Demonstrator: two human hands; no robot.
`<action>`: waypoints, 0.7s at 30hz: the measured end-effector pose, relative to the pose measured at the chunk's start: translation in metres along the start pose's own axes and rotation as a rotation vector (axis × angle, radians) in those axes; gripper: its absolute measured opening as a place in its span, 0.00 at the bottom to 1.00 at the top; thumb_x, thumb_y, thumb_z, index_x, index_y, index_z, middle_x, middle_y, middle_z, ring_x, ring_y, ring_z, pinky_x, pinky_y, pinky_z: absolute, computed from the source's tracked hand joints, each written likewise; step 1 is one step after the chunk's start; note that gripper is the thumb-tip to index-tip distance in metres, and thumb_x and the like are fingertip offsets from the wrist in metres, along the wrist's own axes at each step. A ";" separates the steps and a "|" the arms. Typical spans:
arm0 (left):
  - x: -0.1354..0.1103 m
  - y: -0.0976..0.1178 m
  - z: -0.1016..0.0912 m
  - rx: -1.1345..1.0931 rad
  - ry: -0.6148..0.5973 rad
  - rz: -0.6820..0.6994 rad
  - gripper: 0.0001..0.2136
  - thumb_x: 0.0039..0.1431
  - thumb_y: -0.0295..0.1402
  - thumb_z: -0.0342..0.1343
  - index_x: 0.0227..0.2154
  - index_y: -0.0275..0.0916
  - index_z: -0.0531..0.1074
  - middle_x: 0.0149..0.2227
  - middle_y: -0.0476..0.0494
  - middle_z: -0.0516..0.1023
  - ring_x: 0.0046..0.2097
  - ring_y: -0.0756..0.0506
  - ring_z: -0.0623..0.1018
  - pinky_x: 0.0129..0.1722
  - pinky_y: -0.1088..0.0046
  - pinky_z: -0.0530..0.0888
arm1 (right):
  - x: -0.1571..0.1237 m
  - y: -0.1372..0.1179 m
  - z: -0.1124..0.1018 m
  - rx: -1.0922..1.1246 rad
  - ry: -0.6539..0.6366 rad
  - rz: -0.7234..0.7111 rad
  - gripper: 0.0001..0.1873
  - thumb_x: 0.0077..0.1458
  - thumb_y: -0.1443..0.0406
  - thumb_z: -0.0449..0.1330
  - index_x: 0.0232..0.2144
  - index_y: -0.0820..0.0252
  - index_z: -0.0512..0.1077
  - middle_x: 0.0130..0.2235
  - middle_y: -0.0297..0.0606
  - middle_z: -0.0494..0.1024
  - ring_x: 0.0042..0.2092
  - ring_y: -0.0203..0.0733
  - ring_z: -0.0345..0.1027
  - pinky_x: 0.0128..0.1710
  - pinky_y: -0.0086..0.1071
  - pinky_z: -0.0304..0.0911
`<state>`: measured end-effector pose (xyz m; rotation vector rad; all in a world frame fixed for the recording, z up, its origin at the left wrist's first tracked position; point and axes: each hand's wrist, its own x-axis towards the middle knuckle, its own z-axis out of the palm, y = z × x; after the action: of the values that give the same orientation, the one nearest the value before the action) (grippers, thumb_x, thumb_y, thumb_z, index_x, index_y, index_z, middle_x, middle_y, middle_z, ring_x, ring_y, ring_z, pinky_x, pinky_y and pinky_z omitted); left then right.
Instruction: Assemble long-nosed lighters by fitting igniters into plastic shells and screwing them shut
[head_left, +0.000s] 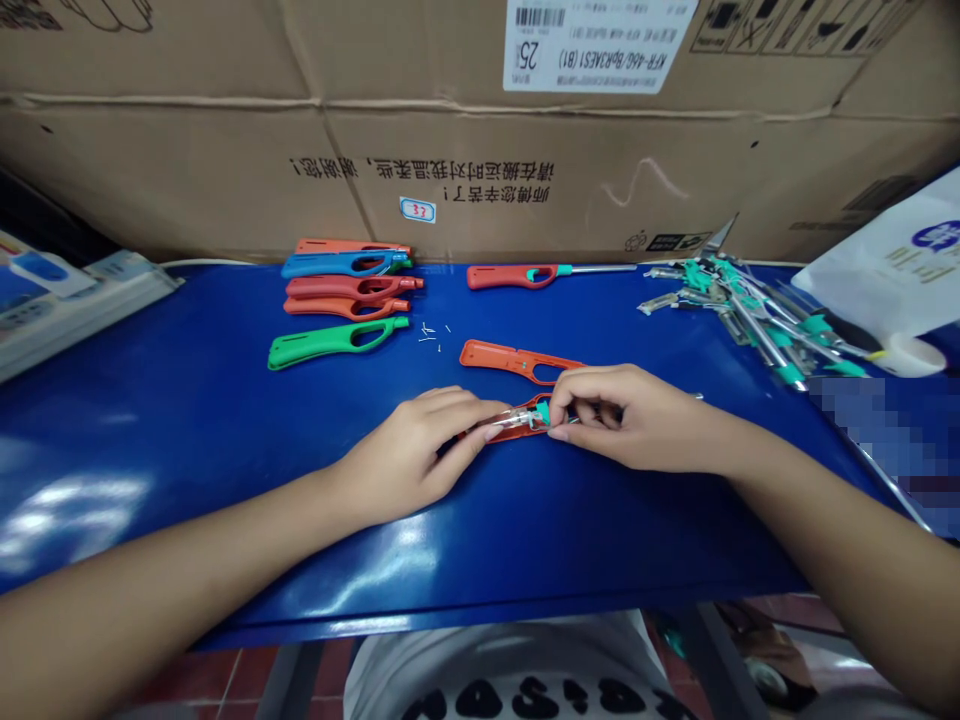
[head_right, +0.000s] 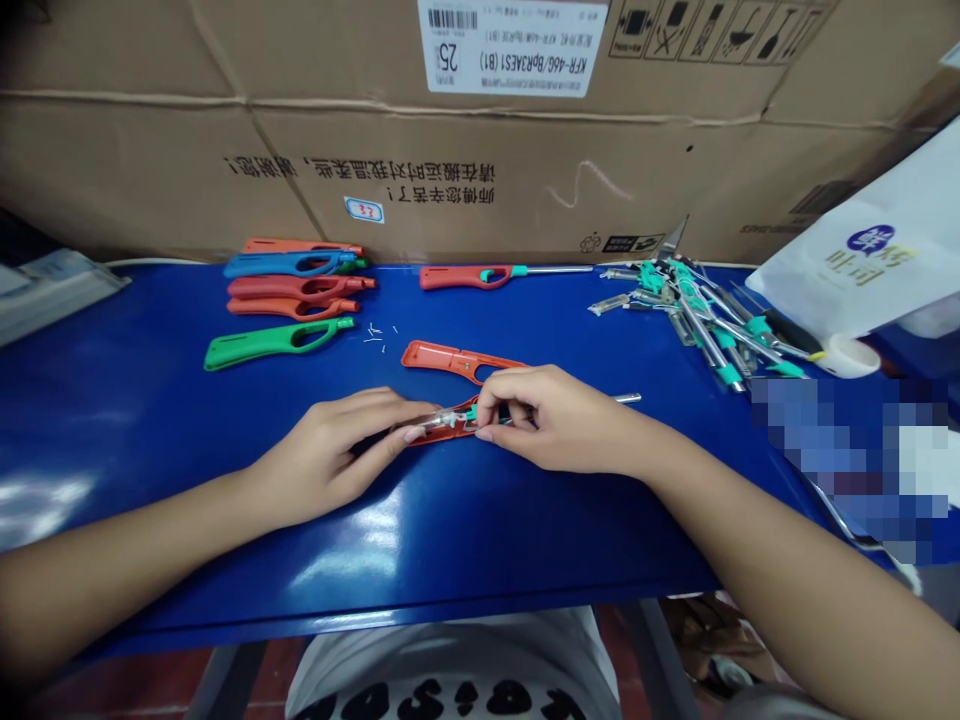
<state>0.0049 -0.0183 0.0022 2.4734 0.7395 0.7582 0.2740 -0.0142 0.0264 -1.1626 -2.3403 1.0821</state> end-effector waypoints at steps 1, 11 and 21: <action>0.000 0.000 0.000 0.002 0.000 0.002 0.12 0.72 0.29 0.51 0.53 0.37 0.75 0.43 0.42 0.82 0.42 0.47 0.80 0.44 0.71 0.76 | 0.000 0.001 -0.001 0.006 -0.018 0.000 0.03 0.60 0.64 0.62 0.34 0.58 0.75 0.27 0.28 0.69 0.26 0.31 0.58 0.26 0.27 0.54; 0.001 0.000 0.000 0.014 -0.005 0.022 0.13 0.71 0.29 0.53 0.53 0.36 0.75 0.43 0.42 0.83 0.42 0.46 0.80 0.44 0.70 0.76 | 0.002 0.004 0.000 0.031 -0.001 0.021 0.06 0.61 0.62 0.62 0.35 0.58 0.76 0.26 0.27 0.68 0.25 0.30 0.56 0.25 0.27 0.53; 0.001 -0.001 0.000 0.015 0.012 0.027 0.12 0.70 0.30 0.53 0.52 0.36 0.76 0.43 0.41 0.83 0.42 0.46 0.81 0.44 0.69 0.77 | 0.001 0.004 0.001 0.021 0.005 0.010 0.04 0.60 0.64 0.62 0.34 0.58 0.76 0.25 0.28 0.68 0.25 0.31 0.57 0.26 0.27 0.53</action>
<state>0.0053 -0.0177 0.0017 2.4996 0.7196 0.7803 0.2753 -0.0125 0.0222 -1.1699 -2.3161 1.1029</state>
